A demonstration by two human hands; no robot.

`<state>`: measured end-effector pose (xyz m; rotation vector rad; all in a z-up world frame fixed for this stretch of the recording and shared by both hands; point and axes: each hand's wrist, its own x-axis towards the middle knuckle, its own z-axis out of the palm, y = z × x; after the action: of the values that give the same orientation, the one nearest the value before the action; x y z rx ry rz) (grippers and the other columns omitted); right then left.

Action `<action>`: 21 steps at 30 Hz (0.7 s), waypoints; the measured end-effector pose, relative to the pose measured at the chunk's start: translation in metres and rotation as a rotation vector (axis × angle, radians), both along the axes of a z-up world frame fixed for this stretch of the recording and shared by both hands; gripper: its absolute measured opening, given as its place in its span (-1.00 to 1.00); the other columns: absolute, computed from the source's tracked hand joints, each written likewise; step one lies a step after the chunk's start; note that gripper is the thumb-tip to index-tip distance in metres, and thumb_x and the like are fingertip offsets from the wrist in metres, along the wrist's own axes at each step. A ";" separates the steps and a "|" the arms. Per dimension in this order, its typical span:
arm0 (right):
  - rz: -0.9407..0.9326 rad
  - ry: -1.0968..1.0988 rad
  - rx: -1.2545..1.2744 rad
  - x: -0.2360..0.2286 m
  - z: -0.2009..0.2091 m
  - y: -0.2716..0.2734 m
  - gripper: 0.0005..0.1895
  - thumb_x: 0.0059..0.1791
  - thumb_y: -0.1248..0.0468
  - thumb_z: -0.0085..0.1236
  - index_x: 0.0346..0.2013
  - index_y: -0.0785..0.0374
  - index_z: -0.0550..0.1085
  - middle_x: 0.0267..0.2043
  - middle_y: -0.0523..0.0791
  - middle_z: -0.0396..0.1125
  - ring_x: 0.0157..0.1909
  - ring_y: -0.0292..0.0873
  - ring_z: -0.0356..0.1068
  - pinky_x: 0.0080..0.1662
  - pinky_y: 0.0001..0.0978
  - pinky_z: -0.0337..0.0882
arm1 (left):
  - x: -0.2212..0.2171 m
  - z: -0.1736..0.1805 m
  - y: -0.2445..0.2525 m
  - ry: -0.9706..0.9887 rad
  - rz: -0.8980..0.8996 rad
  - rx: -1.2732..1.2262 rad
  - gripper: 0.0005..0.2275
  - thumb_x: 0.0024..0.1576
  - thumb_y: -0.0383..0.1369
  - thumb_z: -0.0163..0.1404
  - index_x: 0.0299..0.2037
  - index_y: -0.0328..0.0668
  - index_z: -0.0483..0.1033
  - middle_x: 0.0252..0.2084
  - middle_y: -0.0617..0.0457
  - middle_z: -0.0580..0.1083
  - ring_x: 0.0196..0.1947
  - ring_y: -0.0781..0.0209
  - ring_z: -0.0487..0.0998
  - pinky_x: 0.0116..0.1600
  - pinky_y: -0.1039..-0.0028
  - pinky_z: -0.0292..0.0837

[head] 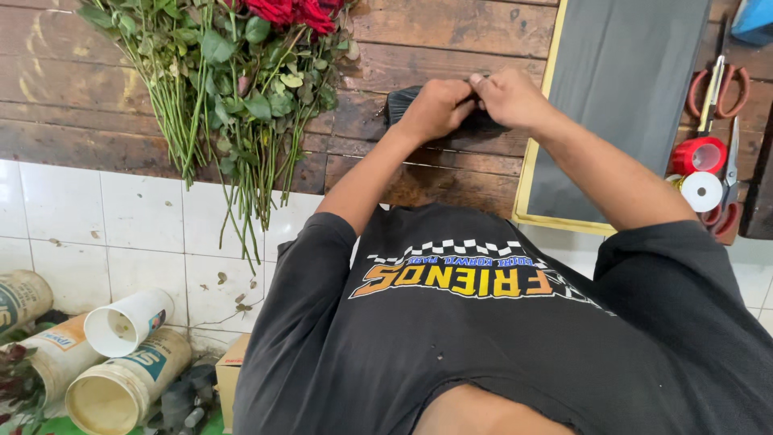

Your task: The person wraps a green floral foam block in black plastic, folds the edges, and secures it with tape. They then pick up a bunch of red roses, separate one rose, and remove its lower leaves.

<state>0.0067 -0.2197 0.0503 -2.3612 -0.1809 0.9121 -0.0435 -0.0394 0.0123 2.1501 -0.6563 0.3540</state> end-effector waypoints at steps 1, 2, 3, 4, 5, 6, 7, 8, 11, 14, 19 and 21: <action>0.133 -0.341 0.023 -0.006 -0.003 -0.004 -0.37 0.28 -0.15 -0.12 -0.54 0.12 0.42 -0.31 -0.11 0.18 -0.23 -0.06 0.08 -0.21 -0.08 0.01 | 0.003 0.001 0.005 0.099 -0.058 -0.128 -0.91 0.17 -0.50 0.07 -0.38 -0.19 0.46 -0.46 0.01 0.51 -0.44 0.07 0.49 -0.34 0.24 0.32; 0.269 -0.680 0.048 -0.012 -0.006 -0.009 -0.28 0.29 -0.27 -0.17 -0.44 0.24 0.48 0.07 0.07 0.28 0.12 0.16 0.14 0.00 0.09 0.04 | 0.006 0.003 0.011 0.198 -0.117 -0.255 -0.92 0.12 -0.55 0.05 -0.36 -0.15 0.54 -0.48 0.15 0.55 -0.44 0.30 0.48 -0.30 0.38 0.33; 0.265 -0.677 0.050 -0.018 0.003 -0.012 -0.28 0.29 -0.27 -0.17 -0.44 0.24 0.48 0.07 0.07 0.28 0.12 0.16 0.14 0.00 0.09 0.04 | 0.012 0.003 0.014 0.202 -0.120 -0.252 -0.92 0.12 -0.55 0.05 -0.36 -0.15 0.54 -0.48 0.15 0.55 -0.44 0.30 0.48 -0.30 0.38 0.33; 0.436 -1.125 0.159 -0.023 0.011 -0.015 -0.54 0.22 -0.08 -0.03 -0.39 0.16 0.46 0.09 0.06 0.30 0.05 0.12 0.20 -0.04 0.03 0.06 | 0.018 0.003 0.017 0.286 -0.111 -0.164 -0.77 0.22 -0.38 0.10 -0.47 -0.12 0.37 -0.57 0.16 0.36 -0.51 0.30 0.32 -0.35 0.32 0.16; 0.612 -1.572 0.269 -0.029 0.021 -0.020 -0.78 0.15 0.12 0.10 -0.35 0.08 0.44 0.10 0.05 0.32 -0.03 0.09 0.26 -0.08 -0.02 0.08 | 0.024 0.003 0.018 0.367 -0.103 -0.078 -0.54 0.33 -0.21 0.14 -0.58 -0.08 0.20 -0.65 0.17 0.17 -0.57 0.29 0.15 -0.39 0.26 0.00; 0.608 -1.571 0.265 -0.027 0.022 -0.014 -0.78 0.15 0.12 0.10 -0.35 0.08 0.44 0.10 0.05 0.32 -0.03 0.09 0.26 -0.08 -0.02 0.08 | 0.033 0.009 0.022 0.368 -0.107 -0.077 -0.54 0.33 -0.21 0.14 -0.58 -0.08 0.20 -0.65 0.17 0.17 -0.57 0.29 0.15 -0.39 0.26 0.00; 0.728 -1.741 0.123 -0.029 0.023 -0.010 -0.92 0.15 0.15 0.12 -0.08 -0.01 0.47 0.05 -0.06 0.29 -0.08 -0.04 0.18 -0.11 -0.14 0.11 | 0.038 0.015 0.023 0.425 -0.178 -0.106 -0.68 0.30 -0.27 0.15 -0.52 -0.12 0.43 -0.51 0.19 0.43 -0.45 0.40 0.39 -0.35 0.38 0.22; 0.849 -1.904 -0.027 -0.031 0.024 -0.006 -0.70 0.14 0.18 0.13 0.18 -0.10 0.51 0.00 -0.16 0.26 -0.13 -0.16 0.11 -0.14 -0.27 0.14 | 0.043 0.020 0.025 0.480 -0.249 -0.136 -0.77 0.28 -0.34 0.15 -0.45 -0.15 0.66 -0.37 0.22 0.69 -0.33 0.52 0.62 -0.30 0.50 0.44; 0.801 -1.980 -0.238 -0.032 0.031 0.013 -0.76 0.13 0.25 0.01 0.04 0.06 0.57 0.02 -0.13 0.17 -0.02 -0.17 0.12 -0.12 -0.30 0.08 | 0.065 0.034 0.030 0.592 -0.335 0.078 -0.46 0.43 -0.24 0.17 -0.58 0.01 0.12 -0.57 0.29 0.06 -0.53 0.41 0.05 -0.39 0.42 -0.04; 0.904 -1.945 -0.093 -0.028 0.033 0.026 -0.80 0.08 0.44 -0.07 -0.32 0.13 0.48 0.02 -0.11 0.26 -0.08 -0.14 0.12 -0.14 -0.29 0.09 | 0.079 0.056 0.028 0.640 -0.353 0.271 -0.61 0.05 -0.46 0.05 -0.66 0.03 0.02 -0.63 0.29 -0.02 -0.55 0.36 -0.02 -0.41 0.35 -0.15; 1.167 -1.725 -0.073 -0.023 0.029 0.030 -0.70 0.12 0.29 -0.09 -0.16 0.25 0.64 0.05 -0.06 0.39 -0.09 -0.03 0.32 -0.12 -0.27 0.37 | 0.086 0.063 0.014 0.519 -0.375 0.360 -0.85 -0.13 -0.49 -0.04 -0.64 -0.07 0.23 -0.67 0.13 0.14 -0.57 0.26 0.12 -0.47 0.29 0.03; 1.129 -1.732 -0.035 -0.019 0.030 0.028 -0.68 0.13 0.31 -0.16 -0.15 0.32 0.60 -0.04 -0.05 0.37 -0.21 -0.07 0.33 -0.15 -0.33 0.34 | 0.085 0.061 0.014 0.497 -0.381 0.326 -0.89 -0.16 -0.49 -0.06 -0.64 -0.09 0.28 -0.69 0.08 0.19 -0.59 0.24 0.15 -0.48 0.29 0.06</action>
<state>-0.0125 -0.1918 0.0806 -2.2183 -2.1742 -1.0646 0.0418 -0.0250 0.0730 2.2240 -0.8464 -0.5100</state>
